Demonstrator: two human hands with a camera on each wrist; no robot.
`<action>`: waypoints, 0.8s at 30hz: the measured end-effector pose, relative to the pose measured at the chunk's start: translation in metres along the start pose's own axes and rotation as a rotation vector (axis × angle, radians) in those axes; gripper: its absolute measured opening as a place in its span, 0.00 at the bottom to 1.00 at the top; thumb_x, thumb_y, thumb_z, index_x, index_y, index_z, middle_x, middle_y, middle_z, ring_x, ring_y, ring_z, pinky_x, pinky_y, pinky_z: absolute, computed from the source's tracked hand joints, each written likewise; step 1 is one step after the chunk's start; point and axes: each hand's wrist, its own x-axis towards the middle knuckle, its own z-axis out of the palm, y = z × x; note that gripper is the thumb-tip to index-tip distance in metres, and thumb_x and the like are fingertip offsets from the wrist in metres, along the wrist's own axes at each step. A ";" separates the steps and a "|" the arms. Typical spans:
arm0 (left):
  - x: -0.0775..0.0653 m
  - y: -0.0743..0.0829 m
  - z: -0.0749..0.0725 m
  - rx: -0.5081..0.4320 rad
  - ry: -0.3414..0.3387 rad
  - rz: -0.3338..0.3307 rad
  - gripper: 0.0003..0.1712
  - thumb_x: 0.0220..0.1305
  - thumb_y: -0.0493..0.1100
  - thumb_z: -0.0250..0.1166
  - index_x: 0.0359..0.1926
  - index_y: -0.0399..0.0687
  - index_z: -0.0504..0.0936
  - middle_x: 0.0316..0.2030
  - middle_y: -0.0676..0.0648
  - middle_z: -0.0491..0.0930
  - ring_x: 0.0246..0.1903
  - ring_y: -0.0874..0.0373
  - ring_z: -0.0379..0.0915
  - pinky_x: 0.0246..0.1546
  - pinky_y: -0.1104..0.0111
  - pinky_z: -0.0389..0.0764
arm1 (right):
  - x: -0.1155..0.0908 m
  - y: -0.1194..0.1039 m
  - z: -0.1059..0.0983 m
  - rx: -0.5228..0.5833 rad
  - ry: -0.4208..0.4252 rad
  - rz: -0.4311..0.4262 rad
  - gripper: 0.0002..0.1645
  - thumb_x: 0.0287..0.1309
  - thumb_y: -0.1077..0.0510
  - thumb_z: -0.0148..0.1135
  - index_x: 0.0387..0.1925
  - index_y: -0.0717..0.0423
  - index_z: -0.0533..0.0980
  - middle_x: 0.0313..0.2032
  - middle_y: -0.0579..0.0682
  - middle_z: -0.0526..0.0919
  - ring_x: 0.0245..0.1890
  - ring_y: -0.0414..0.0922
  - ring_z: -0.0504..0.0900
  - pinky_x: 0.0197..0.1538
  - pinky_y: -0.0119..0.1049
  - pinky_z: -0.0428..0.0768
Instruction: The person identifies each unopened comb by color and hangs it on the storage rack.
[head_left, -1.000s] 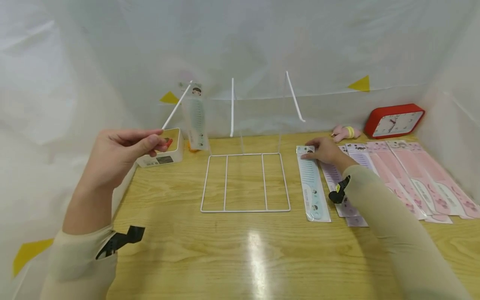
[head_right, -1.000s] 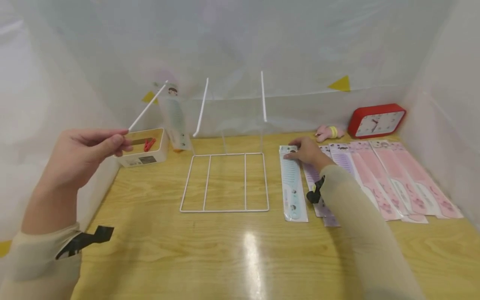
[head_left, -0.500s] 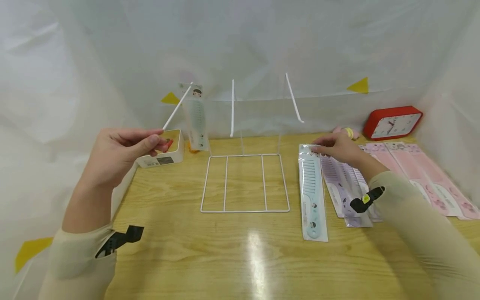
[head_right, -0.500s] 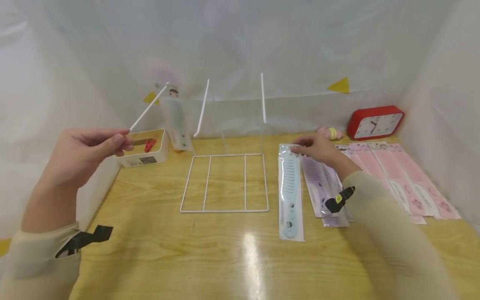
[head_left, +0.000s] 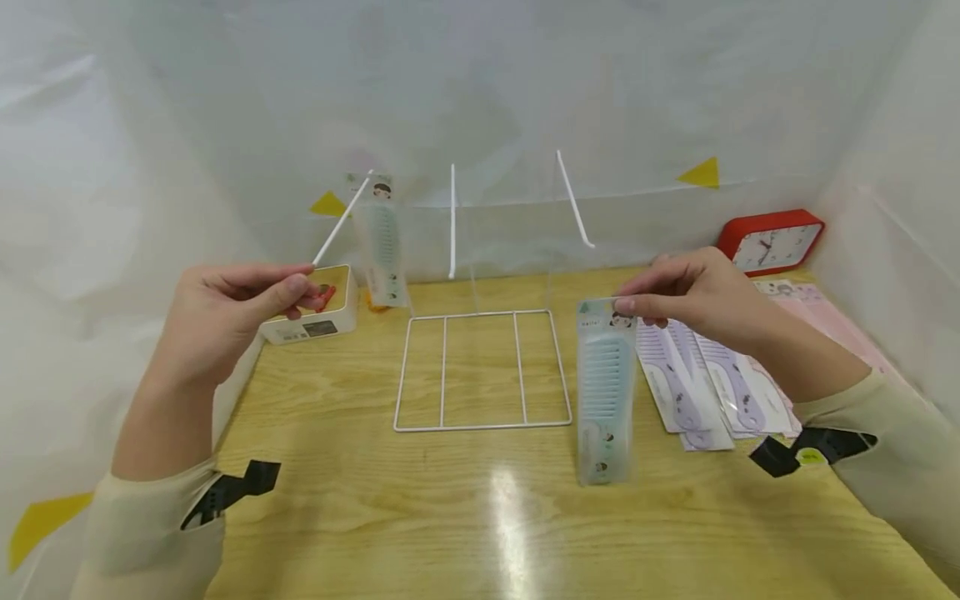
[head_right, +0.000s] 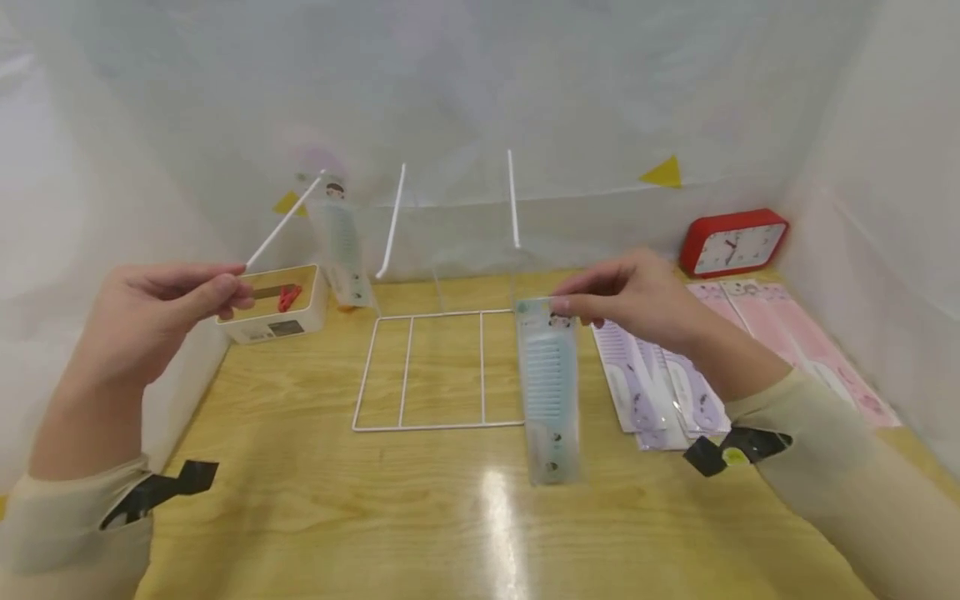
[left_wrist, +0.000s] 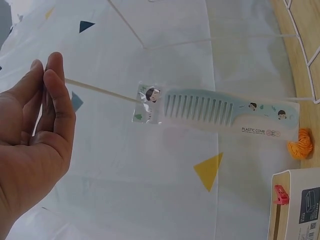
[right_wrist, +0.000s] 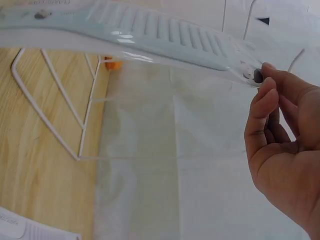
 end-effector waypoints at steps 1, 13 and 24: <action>0.000 0.000 0.000 -0.002 -0.001 0.003 0.10 0.64 0.25 0.62 0.45 0.26 0.85 0.30 0.45 0.89 0.29 0.56 0.87 0.32 0.72 0.84 | -0.003 -0.010 0.002 0.006 -0.017 -0.035 0.09 0.57 0.59 0.73 0.40 0.55 0.88 0.28 0.47 0.82 0.28 0.45 0.77 0.29 0.35 0.76; 0.001 0.001 -0.001 -0.009 -0.007 0.014 0.11 0.64 0.24 0.62 0.46 0.25 0.85 0.30 0.45 0.89 0.27 0.59 0.86 0.29 0.73 0.82 | -0.019 -0.120 0.040 0.023 -0.210 -0.044 0.05 0.58 0.59 0.72 0.37 0.48 0.88 0.30 0.46 0.90 0.28 0.45 0.85 0.36 0.38 0.85; 0.001 0.006 -0.003 0.029 -0.010 -0.012 0.11 0.63 0.25 0.63 0.45 0.27 0.86 0.31 0.45 0.89 0.26 0.58 0.84 0.28 0.73 0.81 | 0.021 -0.201 0.087 -0.078 -0.378 -0.041 0.04 0.61 0.57 0.70 0.37 0.48 0.89 0.28 0.42 0.89 0.31 0.39 0.87 0.41 0.34 0.84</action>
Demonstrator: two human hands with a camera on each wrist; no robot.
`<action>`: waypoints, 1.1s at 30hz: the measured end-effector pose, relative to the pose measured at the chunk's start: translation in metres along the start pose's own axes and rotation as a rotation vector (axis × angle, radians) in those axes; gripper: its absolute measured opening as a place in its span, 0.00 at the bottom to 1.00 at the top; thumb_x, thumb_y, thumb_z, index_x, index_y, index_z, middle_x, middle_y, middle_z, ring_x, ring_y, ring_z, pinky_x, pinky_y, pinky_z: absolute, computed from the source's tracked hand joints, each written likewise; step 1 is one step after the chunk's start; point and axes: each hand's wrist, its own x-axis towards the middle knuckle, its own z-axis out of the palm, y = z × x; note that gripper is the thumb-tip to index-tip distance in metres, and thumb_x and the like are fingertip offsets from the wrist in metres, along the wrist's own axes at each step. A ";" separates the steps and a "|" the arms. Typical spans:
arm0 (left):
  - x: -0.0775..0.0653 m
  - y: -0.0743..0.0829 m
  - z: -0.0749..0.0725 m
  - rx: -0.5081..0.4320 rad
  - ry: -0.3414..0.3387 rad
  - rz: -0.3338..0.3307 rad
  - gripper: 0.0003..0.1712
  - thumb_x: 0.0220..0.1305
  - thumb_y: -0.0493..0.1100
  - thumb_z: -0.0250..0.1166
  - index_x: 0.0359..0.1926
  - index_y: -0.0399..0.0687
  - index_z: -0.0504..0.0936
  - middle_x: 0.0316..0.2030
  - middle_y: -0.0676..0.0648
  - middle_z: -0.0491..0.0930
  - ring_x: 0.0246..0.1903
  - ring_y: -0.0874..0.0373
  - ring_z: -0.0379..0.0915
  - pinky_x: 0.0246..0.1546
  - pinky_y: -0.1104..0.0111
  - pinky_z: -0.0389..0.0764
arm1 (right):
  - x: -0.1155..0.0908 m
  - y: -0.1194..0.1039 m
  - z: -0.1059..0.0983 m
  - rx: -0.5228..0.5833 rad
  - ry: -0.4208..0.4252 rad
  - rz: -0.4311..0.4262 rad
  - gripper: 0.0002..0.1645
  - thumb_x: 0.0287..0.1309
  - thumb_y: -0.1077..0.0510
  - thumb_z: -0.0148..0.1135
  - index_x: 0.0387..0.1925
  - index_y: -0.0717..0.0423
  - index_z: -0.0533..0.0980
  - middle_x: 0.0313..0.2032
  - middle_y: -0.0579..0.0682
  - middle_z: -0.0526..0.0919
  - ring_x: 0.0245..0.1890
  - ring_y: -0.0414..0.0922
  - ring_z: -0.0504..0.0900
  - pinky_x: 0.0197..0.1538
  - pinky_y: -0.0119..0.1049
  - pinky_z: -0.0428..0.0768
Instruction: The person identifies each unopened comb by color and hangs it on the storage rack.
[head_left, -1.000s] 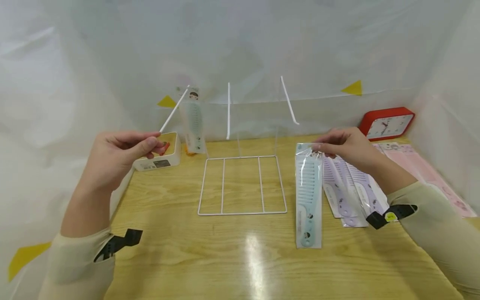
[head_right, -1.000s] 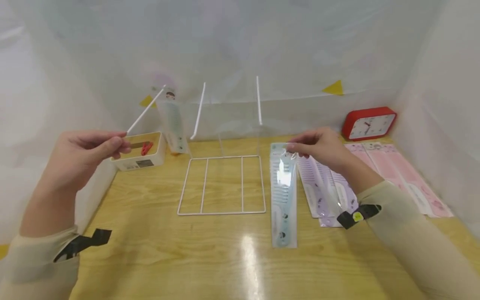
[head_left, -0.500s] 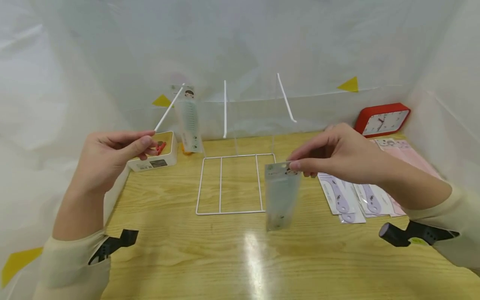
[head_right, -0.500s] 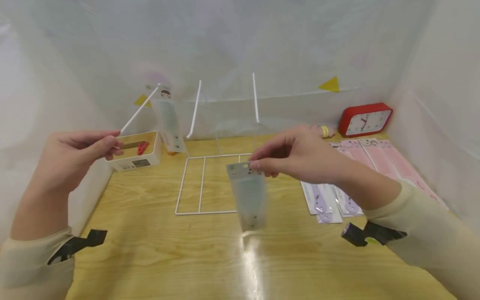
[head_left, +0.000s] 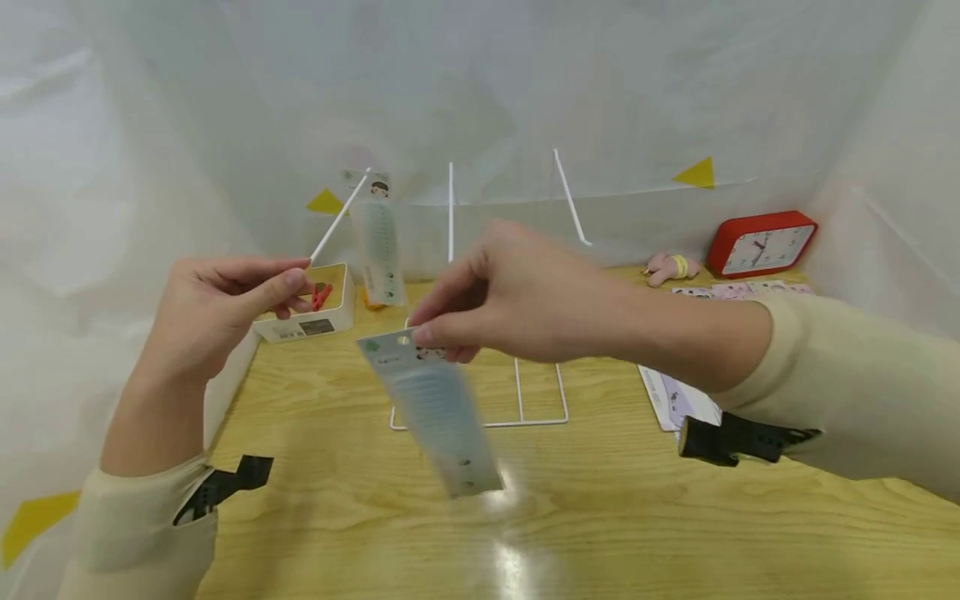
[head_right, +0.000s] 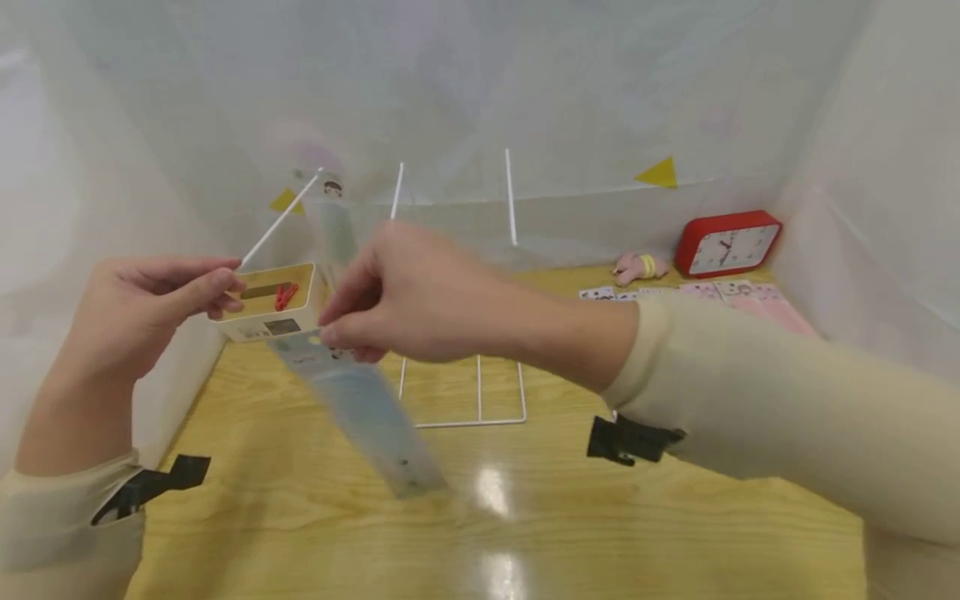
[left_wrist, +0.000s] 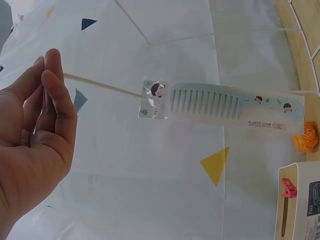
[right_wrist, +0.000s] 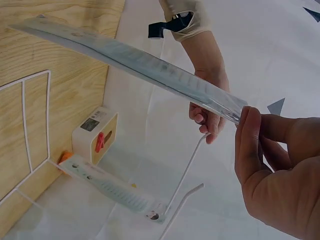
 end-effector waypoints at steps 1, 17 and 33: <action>0.000 0.000 -0.001 0.008 -0.006 0.001 0.11 0.63 0.24 0.63 0.45 0.27 0.86 0.31 0.45 0.90 0.26 0.58 0.84 0.28 0.73 0.81 | 0.007 -0.004 0.001 -0.003 -0.012 -0.002 0.05 0.61 0.57 0.70 0.37 0.49 0.89 0.28 0.42 0.89 0.31 0.39 0.87 0.41 0.34 0.84; -0.016 0.025 -0.021 -0.022 0.073 0.145 0.10 0.62 0.19 0.58 0.38 0.22 0.86 0.26 0.42 0.87 0.19 0.55 0.77 0.28 0.72 0.80 | 0.075 -0.035 0.024 0.130 -0.075 -0.032 0.09 0.61 0.64 0.68 0.42 0.62 0.87 0.36 0.49 0.90 0.32 0.41 0.88 0.40 0.29 0.84; -0.024 0.040 -0.007 0.006 0.070 0.185 0.07 0.61 0.17 0.57 0.37 0.06 0.76 0.29 0.42 0.88 0.19 0.53 0.73 0.23 0.71 0.77 | 0.114 -0.037 0.025 0.213 -0.039 0.041 0.06 0.60 0.68 0.67 0.39 0.64 0.86 0.40 0.51 0.87 0.31 0.43 0.86 0.38 0.29 0.84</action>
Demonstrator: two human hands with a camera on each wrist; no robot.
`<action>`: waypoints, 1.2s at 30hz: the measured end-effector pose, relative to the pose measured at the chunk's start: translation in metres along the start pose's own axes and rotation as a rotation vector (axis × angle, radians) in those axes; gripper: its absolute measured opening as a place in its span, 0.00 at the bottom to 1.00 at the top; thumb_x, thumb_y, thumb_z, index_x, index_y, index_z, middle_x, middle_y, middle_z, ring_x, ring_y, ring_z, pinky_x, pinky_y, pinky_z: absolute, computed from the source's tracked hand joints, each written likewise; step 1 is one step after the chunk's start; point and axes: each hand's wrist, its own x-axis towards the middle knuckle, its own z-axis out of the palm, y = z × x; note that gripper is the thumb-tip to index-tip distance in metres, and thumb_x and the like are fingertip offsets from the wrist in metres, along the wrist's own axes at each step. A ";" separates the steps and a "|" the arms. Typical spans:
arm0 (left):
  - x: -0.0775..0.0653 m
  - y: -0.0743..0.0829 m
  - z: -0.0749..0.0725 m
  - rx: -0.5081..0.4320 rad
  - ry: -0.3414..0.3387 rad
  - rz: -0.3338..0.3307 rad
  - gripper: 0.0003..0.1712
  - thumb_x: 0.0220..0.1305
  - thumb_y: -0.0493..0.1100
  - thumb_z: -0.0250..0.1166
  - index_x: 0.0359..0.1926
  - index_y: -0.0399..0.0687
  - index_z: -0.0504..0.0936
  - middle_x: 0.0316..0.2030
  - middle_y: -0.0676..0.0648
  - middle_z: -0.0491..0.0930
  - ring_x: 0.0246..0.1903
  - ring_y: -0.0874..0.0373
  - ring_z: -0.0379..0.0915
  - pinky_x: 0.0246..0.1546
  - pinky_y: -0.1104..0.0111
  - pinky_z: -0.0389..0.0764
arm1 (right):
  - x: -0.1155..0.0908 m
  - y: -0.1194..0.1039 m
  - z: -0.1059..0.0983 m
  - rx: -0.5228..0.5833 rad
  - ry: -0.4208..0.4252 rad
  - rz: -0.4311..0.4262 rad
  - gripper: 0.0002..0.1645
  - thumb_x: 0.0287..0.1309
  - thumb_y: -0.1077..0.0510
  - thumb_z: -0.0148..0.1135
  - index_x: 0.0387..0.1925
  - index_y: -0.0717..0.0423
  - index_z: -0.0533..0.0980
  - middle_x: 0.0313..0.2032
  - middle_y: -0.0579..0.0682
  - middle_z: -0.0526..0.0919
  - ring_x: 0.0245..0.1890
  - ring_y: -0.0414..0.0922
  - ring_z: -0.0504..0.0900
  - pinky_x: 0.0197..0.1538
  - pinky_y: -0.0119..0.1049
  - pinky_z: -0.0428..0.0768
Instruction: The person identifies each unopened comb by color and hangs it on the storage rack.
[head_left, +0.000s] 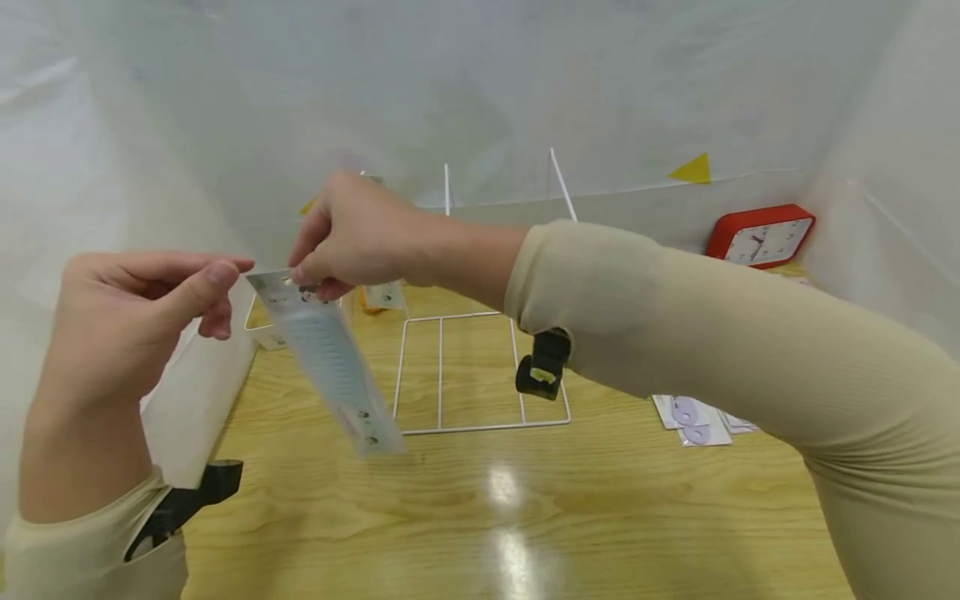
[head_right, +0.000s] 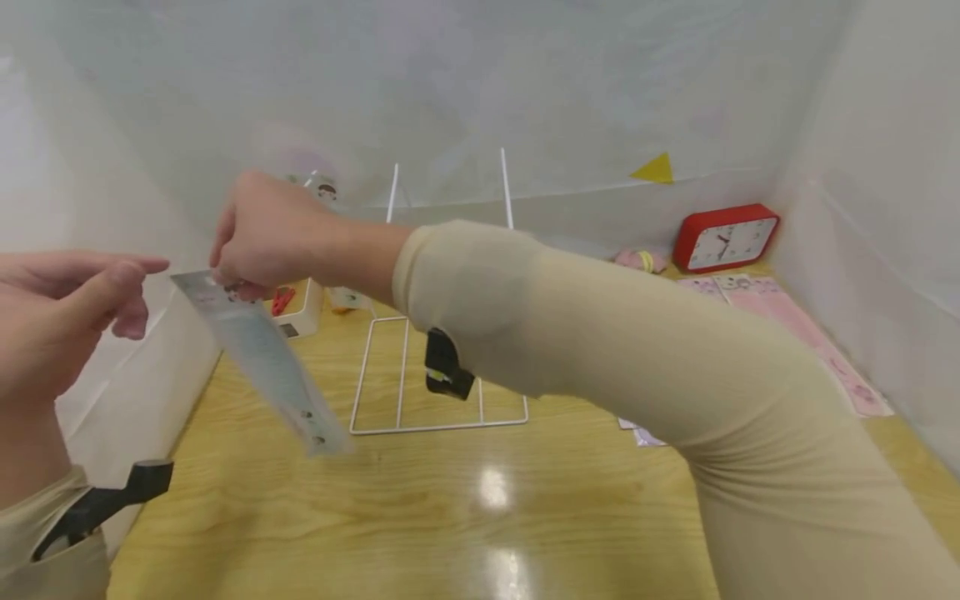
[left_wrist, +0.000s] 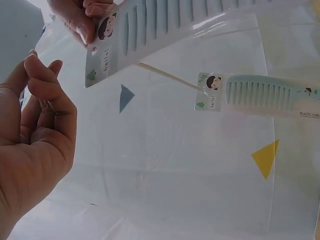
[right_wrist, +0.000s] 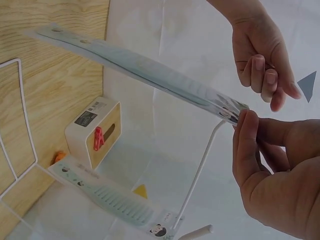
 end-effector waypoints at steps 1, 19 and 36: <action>0.000 -0.001 -0.001 -0.015 -0.007 0.002 0.07 0.61 0.16 0.56 0.37 0.08 0.77 0.29 0.41 0.88 0.18 0.53 0.73 0.24 0.71 0.77 | 0.001 0.000 0.001 -0.006 0.003 0.004 0.06 0.59 0.68 0.68 0.38 0.64 0.87 0.40 0.50 0.87 0.31 0.42 0.86 0.38 0.29 0.84; 0.001 -0.012 -0.001 -0.145 -0.036 0.034 0.08 0.60 0.14 0.55 0.35 0.12 0.81 0.26 0.35 0.85 0.19 0.51 0.73 0.22 0.67 0.74 | 0.010 0.001 0.005 -0.090 0.036 0.036 0.08 0.61 0.66 0.67 0.41 0.63 0.86 0.46 0.48 0.83 0.31 0.42 0.86 0.37 0.29 0.84; 0.003 -0.019 0.002 -0.054 -0.046 -0.019 0.12 0.60 0.16 0.58 0.39 0.21 0.86 0.24 0.42 0.86 0.17 0.55 0.75 0.24 0.71 0.79 | 0.024 0.011 -0.012 0.002 -0.003 0.112 0.10 0.59 0.67 0.67 0.43 0.66 0.85 0.44 0.55 0.87 0.33 0.44 0.86 0.40 0.31 0.85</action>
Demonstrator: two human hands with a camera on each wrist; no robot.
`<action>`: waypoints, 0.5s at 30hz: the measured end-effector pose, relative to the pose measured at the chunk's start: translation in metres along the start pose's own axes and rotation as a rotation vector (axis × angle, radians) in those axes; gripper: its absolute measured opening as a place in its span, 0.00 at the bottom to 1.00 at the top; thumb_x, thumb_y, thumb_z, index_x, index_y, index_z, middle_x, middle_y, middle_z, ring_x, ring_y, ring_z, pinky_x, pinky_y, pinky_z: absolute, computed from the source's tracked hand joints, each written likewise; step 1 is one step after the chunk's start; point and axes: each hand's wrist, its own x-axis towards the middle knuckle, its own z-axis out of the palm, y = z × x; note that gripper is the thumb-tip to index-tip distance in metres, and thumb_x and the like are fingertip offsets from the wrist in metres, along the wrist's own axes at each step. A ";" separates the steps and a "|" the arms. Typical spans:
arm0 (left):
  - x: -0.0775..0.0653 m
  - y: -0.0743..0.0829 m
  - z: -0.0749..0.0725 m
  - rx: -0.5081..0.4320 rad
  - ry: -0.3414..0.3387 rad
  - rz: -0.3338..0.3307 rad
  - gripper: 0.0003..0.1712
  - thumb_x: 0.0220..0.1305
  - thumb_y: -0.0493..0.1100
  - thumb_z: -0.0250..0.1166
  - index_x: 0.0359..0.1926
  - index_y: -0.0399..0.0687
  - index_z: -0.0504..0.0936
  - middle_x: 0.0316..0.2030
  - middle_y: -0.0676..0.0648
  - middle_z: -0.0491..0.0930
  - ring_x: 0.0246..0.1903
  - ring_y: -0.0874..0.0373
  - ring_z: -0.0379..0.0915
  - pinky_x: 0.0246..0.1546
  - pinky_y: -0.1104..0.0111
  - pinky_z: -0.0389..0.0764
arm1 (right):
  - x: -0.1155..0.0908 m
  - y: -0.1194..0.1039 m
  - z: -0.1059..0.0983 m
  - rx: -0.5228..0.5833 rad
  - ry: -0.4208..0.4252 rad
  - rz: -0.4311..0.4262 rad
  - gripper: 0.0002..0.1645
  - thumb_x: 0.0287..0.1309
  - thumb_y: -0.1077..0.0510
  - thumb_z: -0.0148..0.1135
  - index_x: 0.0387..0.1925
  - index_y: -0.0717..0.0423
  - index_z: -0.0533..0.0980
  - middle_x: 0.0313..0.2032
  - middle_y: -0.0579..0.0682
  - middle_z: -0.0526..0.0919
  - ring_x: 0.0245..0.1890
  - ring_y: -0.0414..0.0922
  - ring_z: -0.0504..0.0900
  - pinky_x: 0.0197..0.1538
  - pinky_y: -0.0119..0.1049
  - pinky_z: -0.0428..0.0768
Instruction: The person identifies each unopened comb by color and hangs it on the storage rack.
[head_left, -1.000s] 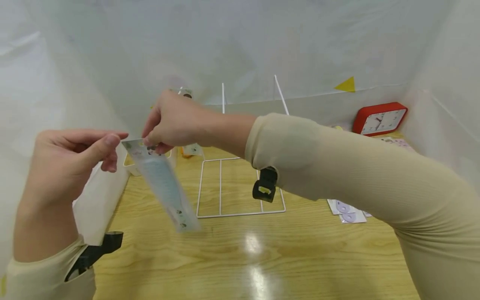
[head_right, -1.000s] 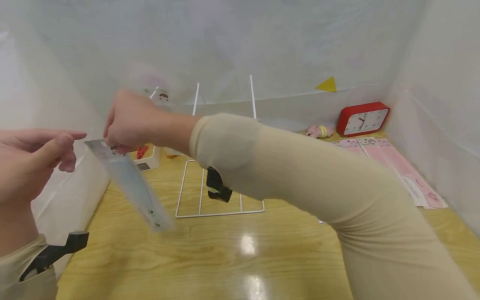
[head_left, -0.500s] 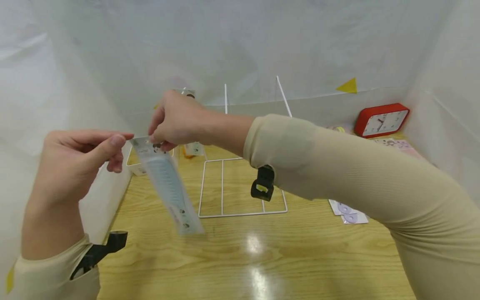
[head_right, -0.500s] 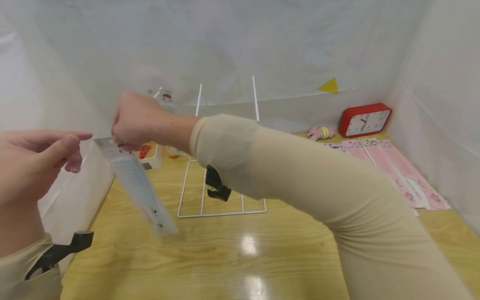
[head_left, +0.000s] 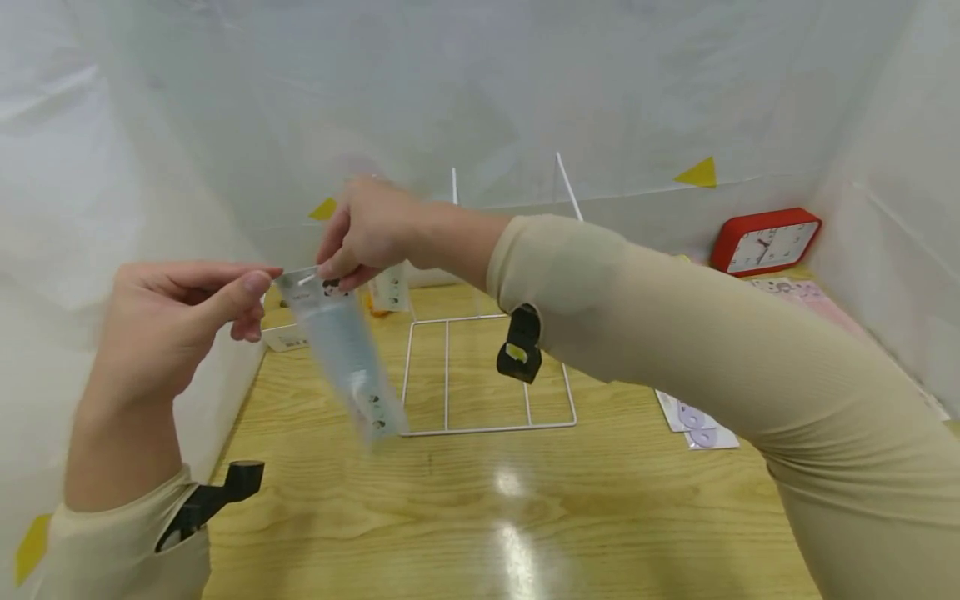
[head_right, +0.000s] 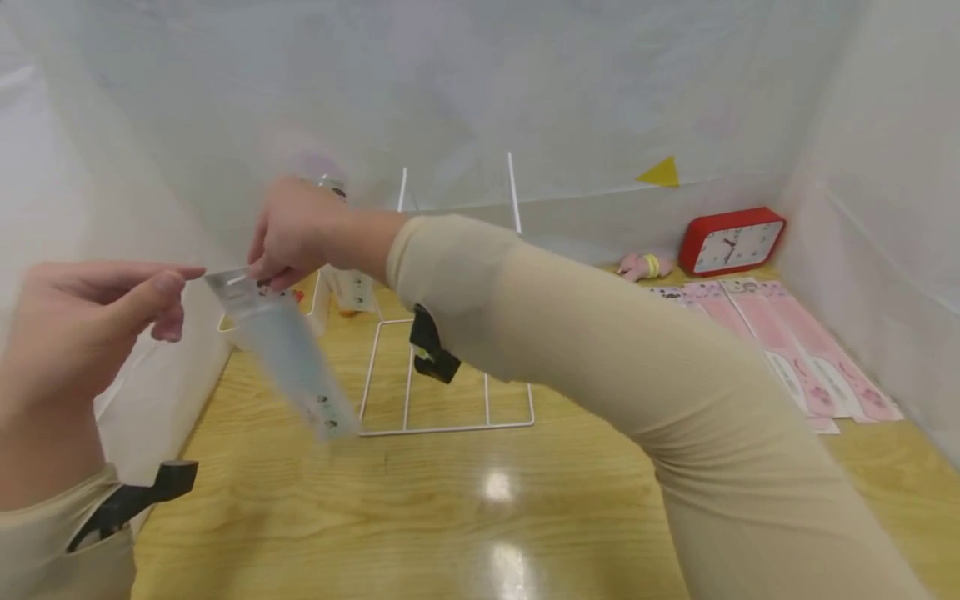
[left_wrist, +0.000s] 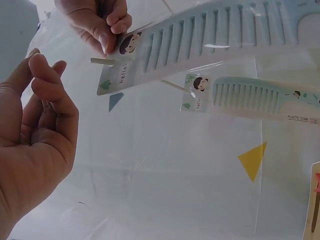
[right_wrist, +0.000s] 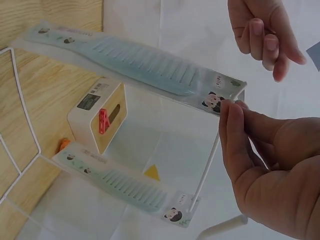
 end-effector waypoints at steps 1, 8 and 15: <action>0.001 -0.001 0.000 0.005 -0.002 -0.006 0.11 0.60 0.17 0.58 0.39 0.22 0.86 0.24 0.43 0.86 0.18 0.55 0.76 0.24 0.71 0.79 | 0.002 0.001 -0.002 0.004 -0.003 0.012 0.11 0.60 0.67 0.67 0.44 0.66 0.85 0.44 0.55 0.87 0.34 0.44 0.87 0.40 0.31 0.85; 0.004 -0.007 0.008 0.215 0.034 -0.074 0.08 0.61 0.25 0.66 0.41 0.26 0.87 0.24 0.47 0.87 0.19 0.57 0.79 0.24 0.73 0.80 | 0.012 0.007 -0.018 0.031 0.033 0.068 0.12 0.61 0.67 0.65 0.47 0.64 0.84 0.46 0.56 0.86 0.35 0.45 0.86 0.41 0.31 0.85; 0.006 -0.012 0.015 0.358 0.047 -0.164 0.10 0.63 0.34 0.69 0.42 0.30 0.88 0.25 0.50 0.87 0.21 0.59 0.80 0.24 0.73 0.77 | 0.022 0.013 -0.029 0.015 0.125 0.105 0.14 0.66 0.65 0.61 0.51 0.63 0.83 0.48 0.54 0.84 0.41 0.45 0.85 0.42 0.28 0.84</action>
